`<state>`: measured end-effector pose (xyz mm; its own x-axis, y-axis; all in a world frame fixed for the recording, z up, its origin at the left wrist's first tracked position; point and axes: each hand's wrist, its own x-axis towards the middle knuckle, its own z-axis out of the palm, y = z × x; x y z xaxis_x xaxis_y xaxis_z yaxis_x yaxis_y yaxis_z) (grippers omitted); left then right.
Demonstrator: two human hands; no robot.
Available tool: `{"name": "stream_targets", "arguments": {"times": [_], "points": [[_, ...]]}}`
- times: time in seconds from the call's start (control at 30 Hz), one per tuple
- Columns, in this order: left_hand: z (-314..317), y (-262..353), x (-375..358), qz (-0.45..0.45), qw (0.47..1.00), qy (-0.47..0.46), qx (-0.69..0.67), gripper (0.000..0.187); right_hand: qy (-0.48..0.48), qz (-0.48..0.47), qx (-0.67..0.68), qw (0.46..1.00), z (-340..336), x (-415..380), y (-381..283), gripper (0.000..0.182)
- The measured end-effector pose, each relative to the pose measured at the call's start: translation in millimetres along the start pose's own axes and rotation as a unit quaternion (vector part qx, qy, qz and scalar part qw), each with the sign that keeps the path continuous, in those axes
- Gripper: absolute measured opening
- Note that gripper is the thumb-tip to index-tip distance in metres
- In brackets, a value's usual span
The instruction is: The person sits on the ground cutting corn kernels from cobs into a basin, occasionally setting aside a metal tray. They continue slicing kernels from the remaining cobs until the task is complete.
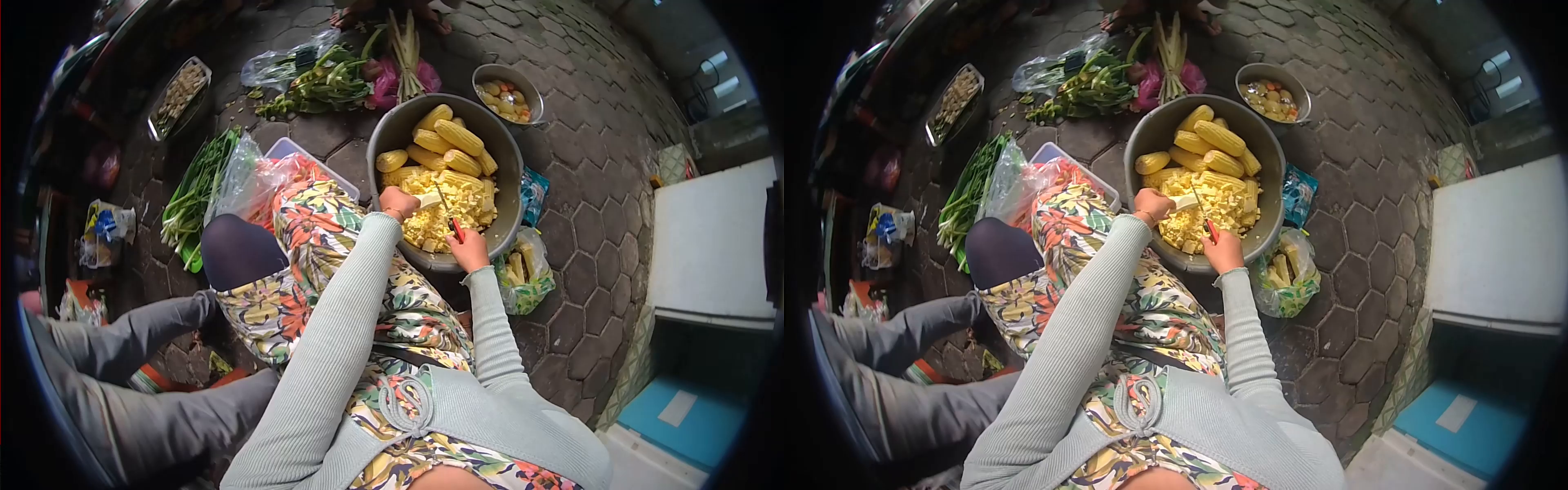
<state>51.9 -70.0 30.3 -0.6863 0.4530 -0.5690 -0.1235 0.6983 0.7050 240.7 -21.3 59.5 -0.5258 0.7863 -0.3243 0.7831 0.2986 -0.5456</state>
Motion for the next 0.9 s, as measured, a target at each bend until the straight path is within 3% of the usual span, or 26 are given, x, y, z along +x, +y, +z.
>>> {"name": "stream_targets", "arguments": {"times": [0.13,0.27,0.4,0.47,0.6,0.73,0.9], "points": [[-2.3,6.6,-4.5,0.149,0.988,0.038,-0.02,0.024,0.072,0.0,0.038,0.997,-1.1,-0.9,10.2,0.024],[-8.9,12.9,-2.8,0.176,0.963,-0.097,-0.181,0.028,0.116,0.022,0.097,0.988,-13.9,-5.0,9.2,0.017],[-16.0,23.9,-6.9,0.133,0.948,-0.167,-0.235,0.03,0.166,0.016,0.163,0.972,-16.9,0.0,17.9,0.02],[-15.8,27.6,-10.1,0.078,0.897,-0.224,-0.374,0.031,0.18,-0.001,0.175,0.968,-17.1,2.3,23.9,0.022],[-18.7,32.7,-10.0,0.059,0.875,-0.259,-0.406,0.03,0.233,-0.055,0.196,0.951,-14.6,7.9,35.5,0.025],[-15.8,32.7,-7.4,0.05,0.861,-0.246,-0.442,0.024,0.208,-0.004,0.194,0.959,-23.0,2.6,30.4,0.023],[3.0,55.2,-16.6,0.075,0.897,-0.262,-0.348,0.02,0.249,0.004,0.275,0.928,-24.2,-9.7,46.9,0.022]]}}
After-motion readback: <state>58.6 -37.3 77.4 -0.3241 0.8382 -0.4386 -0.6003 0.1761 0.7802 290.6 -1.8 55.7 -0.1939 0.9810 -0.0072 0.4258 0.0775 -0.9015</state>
